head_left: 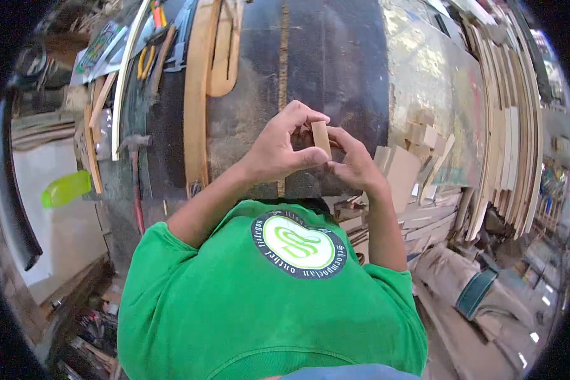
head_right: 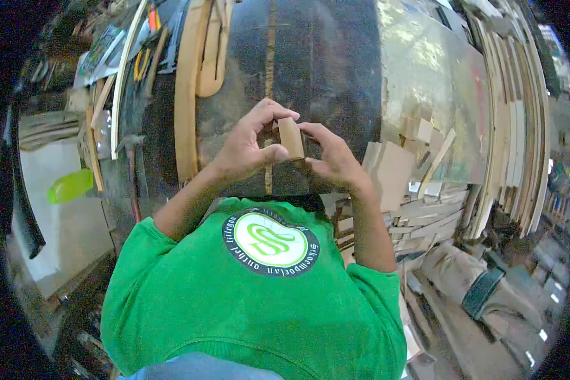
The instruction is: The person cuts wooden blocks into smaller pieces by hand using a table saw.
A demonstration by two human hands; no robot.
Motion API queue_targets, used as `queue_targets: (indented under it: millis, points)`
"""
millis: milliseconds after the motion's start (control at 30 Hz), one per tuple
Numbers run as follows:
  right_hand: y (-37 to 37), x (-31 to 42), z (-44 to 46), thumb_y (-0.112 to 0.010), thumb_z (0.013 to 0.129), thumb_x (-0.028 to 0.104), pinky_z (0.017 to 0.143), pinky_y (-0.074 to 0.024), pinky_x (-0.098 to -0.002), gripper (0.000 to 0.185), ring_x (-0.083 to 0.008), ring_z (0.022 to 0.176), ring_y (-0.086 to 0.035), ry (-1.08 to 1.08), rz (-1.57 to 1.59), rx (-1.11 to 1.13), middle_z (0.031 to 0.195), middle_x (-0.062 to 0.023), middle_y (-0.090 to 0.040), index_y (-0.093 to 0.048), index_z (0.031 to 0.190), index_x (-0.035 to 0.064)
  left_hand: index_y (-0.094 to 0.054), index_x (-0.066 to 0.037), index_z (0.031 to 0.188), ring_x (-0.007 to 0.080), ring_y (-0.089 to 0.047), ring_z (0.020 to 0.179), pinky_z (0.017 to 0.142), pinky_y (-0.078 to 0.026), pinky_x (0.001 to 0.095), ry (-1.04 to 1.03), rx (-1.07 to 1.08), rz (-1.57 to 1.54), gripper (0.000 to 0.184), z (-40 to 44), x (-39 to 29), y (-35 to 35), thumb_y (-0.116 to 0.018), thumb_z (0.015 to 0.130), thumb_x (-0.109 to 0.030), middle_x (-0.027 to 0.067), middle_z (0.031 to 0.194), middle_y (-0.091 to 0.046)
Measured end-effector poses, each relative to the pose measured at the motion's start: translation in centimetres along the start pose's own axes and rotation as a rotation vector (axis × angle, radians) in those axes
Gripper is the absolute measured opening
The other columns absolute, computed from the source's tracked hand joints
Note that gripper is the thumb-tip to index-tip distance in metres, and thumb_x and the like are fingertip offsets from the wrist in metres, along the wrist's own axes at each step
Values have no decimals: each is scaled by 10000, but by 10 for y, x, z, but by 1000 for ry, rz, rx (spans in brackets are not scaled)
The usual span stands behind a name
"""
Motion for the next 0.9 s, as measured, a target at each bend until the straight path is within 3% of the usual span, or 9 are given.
queue_targets:
  millis: [100,167,267,333,367,467,567,833,900]
  points:
    - [-20,3,7,-827,778,23,1124,-464,-408,704,-278,1278,-619,-34,-35,52,1328,-139,-647,-546,1423,28,-644,-36,1306,153,-565,961,820,-500,301,331,-9,-77,671,-19,20,14,-909,791,-375,60,1118,-537]
    - [-32,6,10,-833,787,43,1117,-471,-408,700,-275,1261,-630,-71,-33,82,1315,-124,-656,-547,1426,35,-481,-39,1506,130,-603,1022,930,-521,315,463,36,-268,787,-30,26,16,-859,859,-280,83,1294,-538]
    - [-55,-7,4,-835,861,186,1096,-488,-414,643,-268,1210,-656,-131,119,148,1304,-107,-666,-556,1422,41,-350,-31,1591,124,-618,1016,910,-535,313,255,-78,9,854,-36,1,30,-807,891,-206,132,1364,-541]
    - [-75,-36,-6,-727,976,396,1040,-536,-405,620,-259,1185,-668,-284,908,-22,1318,-127,-662,-538,1434,23,-262,-15,1628,122,-624,1005,885,-542,299,348,-74,25,910,-42,13,30,-785,902,-179,148,1411,-535]
    - [-91,-32,-6,-577,1041,541,989,-578,-406,696,-270,1175,-679,-274,1318,64,1354,-176,-639,-500,1458,-11,-281,-2,1617,121,-628,1005,892,-540,290,449,-138,2,889,-46,27,35,-782,904,-177,149,1414,-538]
    - [-98,0,4,-530,1048,576,1014,-609,-405,768,-325,1173,-684,-248,2068,96,1321,-222,-645,-479,1460,-71,-442,23,1518,115,-631,1009,911,-533,279,515,-176,43,681,-57,55,43,-748,937,-157,124,1348,-596]
    - [-96,-2,5,-532,1045,580,1014,-619,-413,765,-345,1200,-674,-280,2189,-29,1323,-242,-645,-506,1435,-78,-656,15,1266,112,-640,873,805,-552,294,469,-218,-43,372,-61,59,43,-730,954,-174,65,1115,-714]
    - [-92,-5,12,-571,1039,557,1003,-615,-435,700,-327,1190,-677,-263,2115,-111,1297,-212,-661,-546,1414,-33,-670,-9,1241,87,-624,919,845,-526,268,536,-153,-48,293,-70,62,42,-704,987,-152,32,1091,-712]
    - [-83,-17,20,-602,1034,517,1010,-579,-429,682,-296,1167,-678,-380,1314,-313,1288,-173,-661,-520,1454,-14,-663,-20,1258,76,-624,969,878,-524,258,548,-185,-56,279,-81,66,52,-683,1006,-138,20,1122,-706]
Point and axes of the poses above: each hand's wrist, its own z-axis towards the middle knuckle, its own y-axis out of the back of the hand, x = y × z, the point moved 7 cm from there along z, towards the middle knuckle
